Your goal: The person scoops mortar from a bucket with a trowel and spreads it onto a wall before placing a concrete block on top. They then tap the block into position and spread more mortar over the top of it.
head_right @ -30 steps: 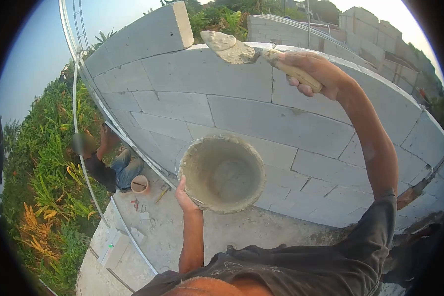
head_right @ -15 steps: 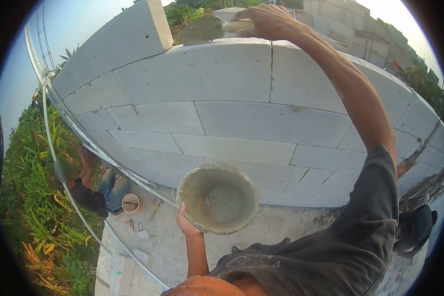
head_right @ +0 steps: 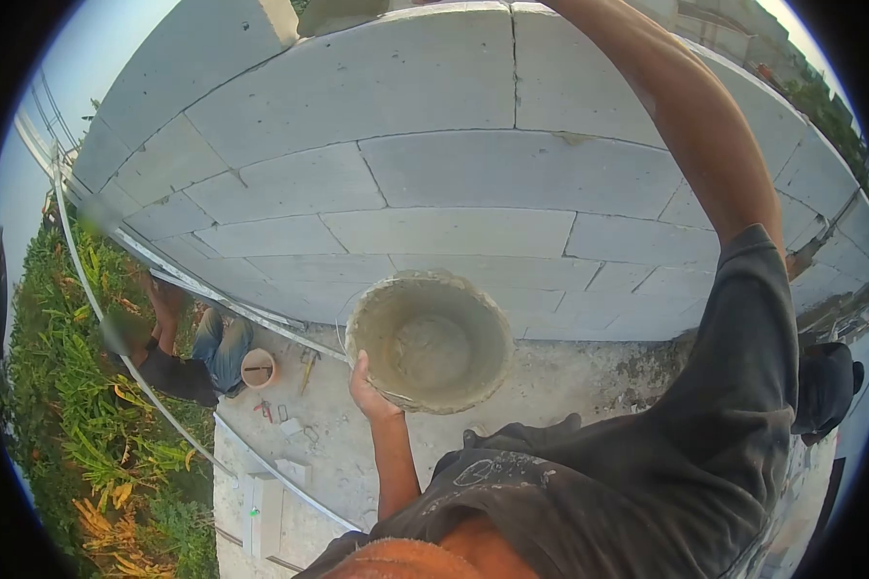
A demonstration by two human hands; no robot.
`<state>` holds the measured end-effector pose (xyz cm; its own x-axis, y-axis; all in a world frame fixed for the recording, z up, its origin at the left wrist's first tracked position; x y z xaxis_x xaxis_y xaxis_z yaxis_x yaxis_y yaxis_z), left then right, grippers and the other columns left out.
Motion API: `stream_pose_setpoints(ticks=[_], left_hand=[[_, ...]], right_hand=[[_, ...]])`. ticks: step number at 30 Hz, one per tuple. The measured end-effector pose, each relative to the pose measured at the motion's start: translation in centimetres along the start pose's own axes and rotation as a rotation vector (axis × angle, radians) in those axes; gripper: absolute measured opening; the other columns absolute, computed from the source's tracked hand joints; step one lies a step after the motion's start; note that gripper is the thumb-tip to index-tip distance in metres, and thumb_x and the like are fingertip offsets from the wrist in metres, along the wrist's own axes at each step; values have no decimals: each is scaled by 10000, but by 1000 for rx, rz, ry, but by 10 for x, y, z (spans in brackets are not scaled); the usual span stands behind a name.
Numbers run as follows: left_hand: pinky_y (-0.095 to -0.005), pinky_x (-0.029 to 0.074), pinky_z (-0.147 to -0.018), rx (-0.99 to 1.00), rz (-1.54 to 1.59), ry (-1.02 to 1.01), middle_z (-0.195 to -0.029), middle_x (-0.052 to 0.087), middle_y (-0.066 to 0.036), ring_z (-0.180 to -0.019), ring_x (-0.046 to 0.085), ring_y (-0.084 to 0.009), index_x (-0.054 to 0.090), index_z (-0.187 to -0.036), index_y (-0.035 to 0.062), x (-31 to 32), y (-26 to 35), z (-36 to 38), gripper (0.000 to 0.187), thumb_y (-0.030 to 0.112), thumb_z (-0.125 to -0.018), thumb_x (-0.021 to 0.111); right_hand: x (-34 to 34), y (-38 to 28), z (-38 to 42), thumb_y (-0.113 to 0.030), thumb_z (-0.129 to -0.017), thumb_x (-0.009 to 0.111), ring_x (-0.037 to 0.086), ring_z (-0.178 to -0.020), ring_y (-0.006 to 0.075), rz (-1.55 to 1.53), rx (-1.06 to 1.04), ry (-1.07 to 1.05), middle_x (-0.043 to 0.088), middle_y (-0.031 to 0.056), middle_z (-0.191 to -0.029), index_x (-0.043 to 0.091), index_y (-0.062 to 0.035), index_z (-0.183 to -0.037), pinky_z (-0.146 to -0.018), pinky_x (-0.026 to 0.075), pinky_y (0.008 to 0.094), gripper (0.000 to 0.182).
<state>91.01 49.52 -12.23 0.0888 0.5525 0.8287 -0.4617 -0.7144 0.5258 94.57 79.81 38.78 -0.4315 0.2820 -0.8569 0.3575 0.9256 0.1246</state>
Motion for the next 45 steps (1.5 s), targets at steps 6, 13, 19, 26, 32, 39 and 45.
stream_pose_setpoints(ticks=[6,13,19,26,32,39,45], left_hand=[[-453,483,-1024,17,27,-15,-1312,596,-219,-1178,610,-331,476,-1391,-104,-11,18,7,514,154,-954,554],[-445,496,-1002,81,-80,-68,-1292,609,-208,-1161,619,-316,496,-1367,-104,19,35,0,477,144,-963,554],[-429,514,-982,119,-73,-153,-1254,628,-197,-1121,642,-302,508,-1354,-103,62,52,-13,462,130,-959,565],[-381,509,-1013,450,-338,-159,-1314,604,-174,-1181,620,-250,495,-1405,-75,125,77,18,514,84,-928,604],[-359,449,-1090,646,-673,-191,-1557,403,-96,-1362,478,-210,543,-1387,-55,141,53,30,519,80,-899,658],[-363,446,-1081,784,-831,-261,-1590,351,-130,-1387,446,-217,606,-1321,-79,159,40,65,480,90,-876,662],[-368,394,-1116,677,-909,-282,-1604,347,-122,-1339,496,-227,551,-1365,-105,159,24,65,534,107,-883,640]], right_hand=[[-13,20,42,-306,-891,710,631,-1188,308,-111,-30,38,683,170,-1277,655,-104,-1326,-1044,481,448,483],[-29,54,95,-314,-919,649,586,-1257,318,-121,121,32,631,163,-1377,652,-74,-1329,-1077,443,476,475],[-40,74,108,-302,-894,680,628,-1146,300,-222,222,69,665,152,-1287,667,-94,-1309,-995,481,441,464],[12,73,203,-311,-872,734,652,-864,219,-260,81,-32,684,91,-1020,654,-178,-1323,-776,529,374,477],[91,-40,294,-283,-876,737,665,-723,186,5,-347,-265,631,53,-820,631,-202,-1320,-626,550,337,464],[199,-62,325,-174,-881,658,673,-653,276,-167,-237,-525,671,144,-788,605,-53,-1124,-573,536,418,276],[236,-42,369,-328,-952,655,647,-594,233,-828,-134,-584,680,135,-802,579,-25,-1270,-561,516,377,446]])
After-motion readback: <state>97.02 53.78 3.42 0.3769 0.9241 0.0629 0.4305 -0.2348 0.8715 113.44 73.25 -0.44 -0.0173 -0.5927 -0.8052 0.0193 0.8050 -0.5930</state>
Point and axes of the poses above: each hand's wrist, its own z-axis away from the middle knuckle, its own x-axis out of the palm, y = z × x, the point moved 7 cm from there along -z, towards the middle knuckle
